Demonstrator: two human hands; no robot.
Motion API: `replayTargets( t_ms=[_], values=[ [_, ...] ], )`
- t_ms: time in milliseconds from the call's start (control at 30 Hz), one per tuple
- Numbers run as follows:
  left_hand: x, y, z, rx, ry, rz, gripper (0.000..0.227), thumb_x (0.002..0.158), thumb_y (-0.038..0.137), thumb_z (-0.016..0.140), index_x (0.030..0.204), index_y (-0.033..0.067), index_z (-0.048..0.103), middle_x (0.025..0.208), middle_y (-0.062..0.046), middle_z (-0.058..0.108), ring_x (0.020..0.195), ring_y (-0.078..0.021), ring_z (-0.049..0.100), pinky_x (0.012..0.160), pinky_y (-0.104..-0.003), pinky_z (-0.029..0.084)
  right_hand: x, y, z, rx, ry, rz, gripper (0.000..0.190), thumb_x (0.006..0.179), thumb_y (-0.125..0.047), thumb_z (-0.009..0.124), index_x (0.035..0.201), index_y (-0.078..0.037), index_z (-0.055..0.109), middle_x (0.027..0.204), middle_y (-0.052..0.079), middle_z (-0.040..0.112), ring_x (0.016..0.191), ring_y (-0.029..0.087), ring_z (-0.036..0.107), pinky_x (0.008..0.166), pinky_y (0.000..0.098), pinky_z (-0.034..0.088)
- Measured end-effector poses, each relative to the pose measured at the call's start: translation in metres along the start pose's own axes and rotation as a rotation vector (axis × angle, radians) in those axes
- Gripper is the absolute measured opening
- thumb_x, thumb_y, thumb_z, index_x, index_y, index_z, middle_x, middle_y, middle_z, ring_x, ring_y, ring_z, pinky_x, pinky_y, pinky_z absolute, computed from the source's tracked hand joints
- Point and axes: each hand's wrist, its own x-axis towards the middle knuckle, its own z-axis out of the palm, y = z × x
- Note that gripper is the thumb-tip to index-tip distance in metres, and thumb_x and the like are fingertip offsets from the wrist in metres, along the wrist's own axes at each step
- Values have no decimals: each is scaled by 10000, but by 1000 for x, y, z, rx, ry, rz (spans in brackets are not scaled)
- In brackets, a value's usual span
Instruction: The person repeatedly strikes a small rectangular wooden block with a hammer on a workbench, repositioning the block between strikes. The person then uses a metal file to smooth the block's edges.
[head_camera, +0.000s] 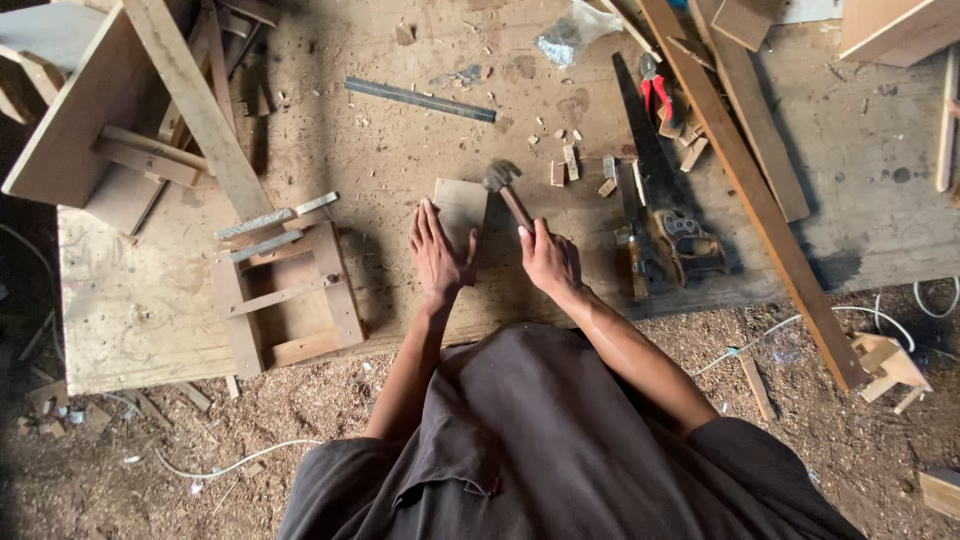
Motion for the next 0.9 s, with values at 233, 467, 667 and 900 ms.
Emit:
replayTargets(
  t_ms=[233, 467, 667, 900],
  values=[
    [6, 11, -12, 7, -151, -147, 1308, 776, 718, 748, 1622, -46, 108, 1684, -218, 234, 1528, -340, 274, 1214, -498, 257, 2, -12, -12, -35, 66, -39, 271, 1081, -349, 531, 994, -93, 547, 593, 183, 620, 540, 410, 641, 474, 500, 471],
    [9, 17, -28, 57, -257, -104, 1494, 590, 766, 830, 1593, -44, 74, 1678, -201, 184, 1533, -313, 266, 1186, -499, 254, 7, -27, -22, -133, -1, -35, 279, 1077, -351, 536, 985, -88, 544, 610, 198, 627, 575, 430, 646, 493, 521, 472],
    [8, 13, -27, 31, -289, -129, 1389, 679, 660, 832, 1605, -48, 76, 1702, -194, 167, 1510, -300, 310, 1199, -467, 284, 12, -31, -24, -81, 42, -6, 279, 1091, -342, 525, 994, -81, 543, 611, 195, 628, 564, 428, 645, 496, 518, 476],
    [5, 9, -22, -40, -239, -83, 1324, 721, 588, 845, 1600, -47, 85, 1676, -211, 213, 1518, -343, 305, 1218, -434, 308, 15, -29, -29, -116, 2, -74, 282, 1081, -350, 538, 985, -85, 546, 618, 193, 629, 564, 424, 645, 496, 522, 470]
  ],
)
